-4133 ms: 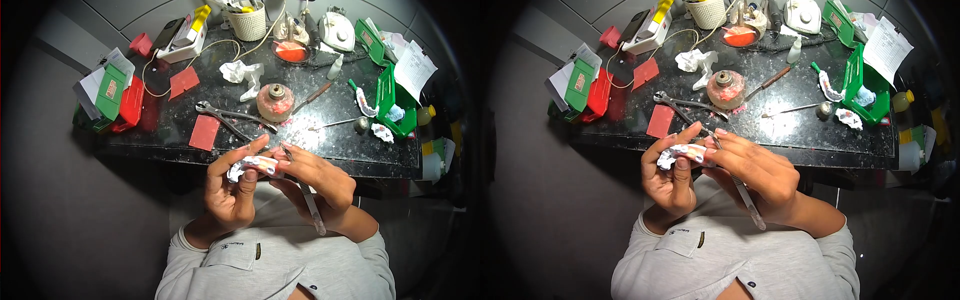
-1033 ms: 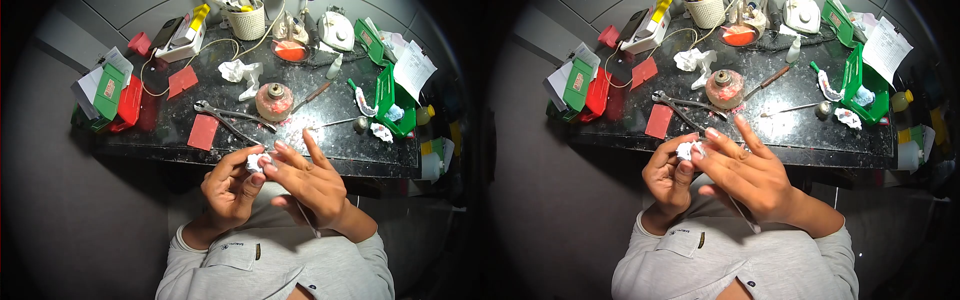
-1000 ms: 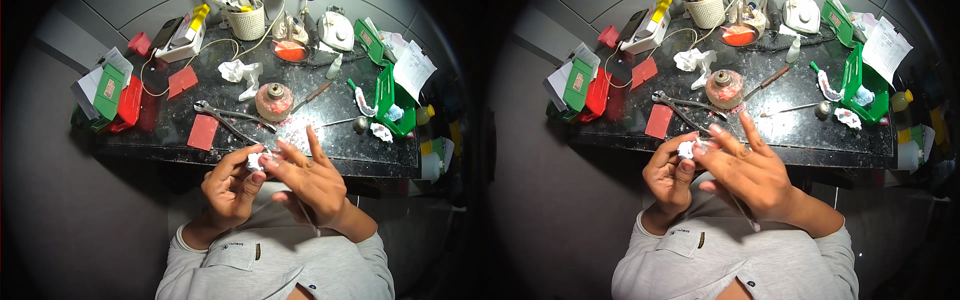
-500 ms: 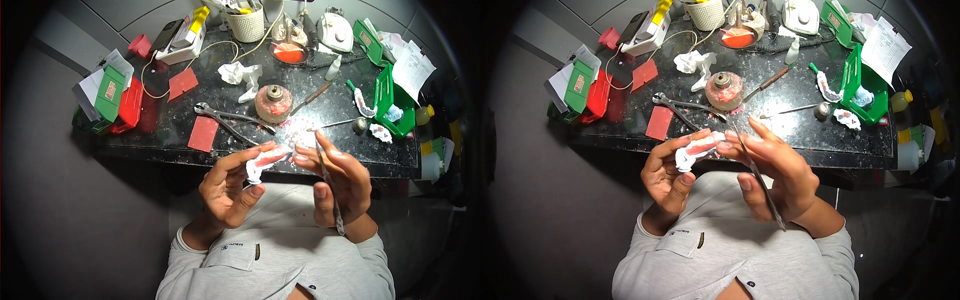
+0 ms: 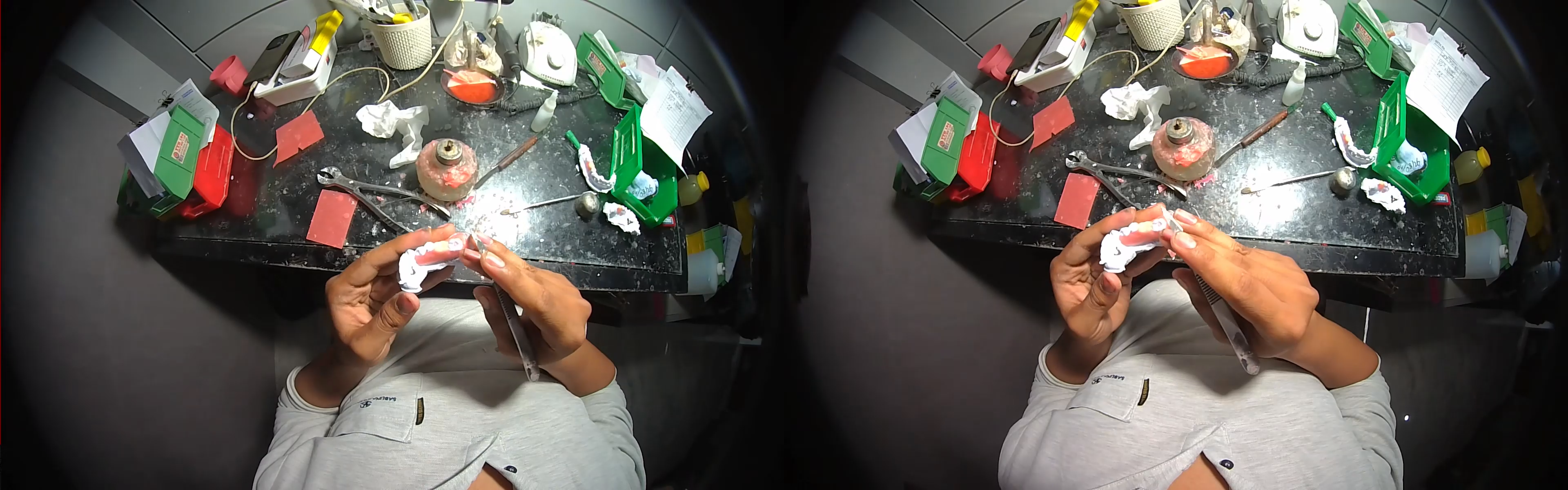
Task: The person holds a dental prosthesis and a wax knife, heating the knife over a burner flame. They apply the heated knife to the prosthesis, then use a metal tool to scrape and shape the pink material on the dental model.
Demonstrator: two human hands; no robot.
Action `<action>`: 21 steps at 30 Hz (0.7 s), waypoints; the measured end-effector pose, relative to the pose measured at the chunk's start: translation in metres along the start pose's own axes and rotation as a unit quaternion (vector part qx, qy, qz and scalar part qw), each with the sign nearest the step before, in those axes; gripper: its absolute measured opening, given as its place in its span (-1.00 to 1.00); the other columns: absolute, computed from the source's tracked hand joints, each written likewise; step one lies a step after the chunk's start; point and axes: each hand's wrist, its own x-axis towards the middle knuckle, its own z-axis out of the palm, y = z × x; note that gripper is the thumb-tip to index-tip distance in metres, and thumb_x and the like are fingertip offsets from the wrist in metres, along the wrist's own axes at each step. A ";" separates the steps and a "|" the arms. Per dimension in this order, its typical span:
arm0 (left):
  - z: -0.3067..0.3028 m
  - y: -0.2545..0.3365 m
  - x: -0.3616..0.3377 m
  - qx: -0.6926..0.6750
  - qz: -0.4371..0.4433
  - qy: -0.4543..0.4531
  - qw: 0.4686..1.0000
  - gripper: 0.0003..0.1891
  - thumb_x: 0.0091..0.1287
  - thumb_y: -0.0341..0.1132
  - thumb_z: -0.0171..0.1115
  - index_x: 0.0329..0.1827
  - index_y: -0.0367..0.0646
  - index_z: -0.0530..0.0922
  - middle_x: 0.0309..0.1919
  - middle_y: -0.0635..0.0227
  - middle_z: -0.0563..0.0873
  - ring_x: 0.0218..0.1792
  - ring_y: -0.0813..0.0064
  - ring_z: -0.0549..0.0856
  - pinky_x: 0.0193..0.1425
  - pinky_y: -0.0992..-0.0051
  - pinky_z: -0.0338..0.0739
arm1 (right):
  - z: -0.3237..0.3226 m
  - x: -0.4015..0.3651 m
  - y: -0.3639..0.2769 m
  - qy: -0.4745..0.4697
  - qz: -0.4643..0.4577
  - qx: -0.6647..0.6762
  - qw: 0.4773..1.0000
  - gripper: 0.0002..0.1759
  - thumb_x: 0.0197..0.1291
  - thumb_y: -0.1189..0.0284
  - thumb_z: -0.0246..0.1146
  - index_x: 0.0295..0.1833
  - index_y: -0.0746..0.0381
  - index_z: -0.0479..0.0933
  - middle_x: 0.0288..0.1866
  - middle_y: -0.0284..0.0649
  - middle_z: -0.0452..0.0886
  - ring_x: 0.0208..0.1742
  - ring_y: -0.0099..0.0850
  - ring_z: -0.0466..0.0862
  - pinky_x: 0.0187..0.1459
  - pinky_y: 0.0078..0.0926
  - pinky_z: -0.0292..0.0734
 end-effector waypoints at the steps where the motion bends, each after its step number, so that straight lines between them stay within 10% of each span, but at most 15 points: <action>1: 0.000 0.000 0.001 0.003 0.006 -0.002 1.000 -0.34 0.43 -0.18 0.33 0.39 -0.54 0.33 0.32 -0.40 0.45 0.33 -0.07 0.56 0.38 0.01 0.53 | -0.001 0.000 0.000 -0.006 0.003 -0.005 1.000 -0.48 0.07 0.70 0.46 0.20 0.40 0.56 0.02 0.07 0.74 0.13 -0.07 0.74 -0.01 -0.33 0.77; 15: -0.001 0.000 -0.003 0.029 0.024 -0.001 0.999 -0.38 0.41 -0.17 0.34 0.35 -0.51 0.43 0.31 -0.20 0.55 0.35 0.10 0.56 0.46 0.21 0.43 | -0.007 0.000 -0.002 -0.055 -0.026 -0.005 0.998 -0.46 0.02 0.65 0.50 0.18 0.35 0.60 0.22 0.11 0.61 0.22 0.00 0.68 0.13 -0.21 0.72; 21: -0.005 -0.005 0.001 0.049 0.021 -0.012 0.999 -0.34 0.46 -0.07 0.25 0.33 -0.53 0.35 0.32 -0.41 0.45 0.32 -0.05 0.57 0.38 0.08 0.56 | -0.005 0.000 0.000 -0.060 -0.027 -0.011 0.998 -0.50 0.04 0.64 0.49 0.15 0.40 0.60 0.20 0.11 0.63 0.18 -0.03 0.71 0.10 -0.21 0.73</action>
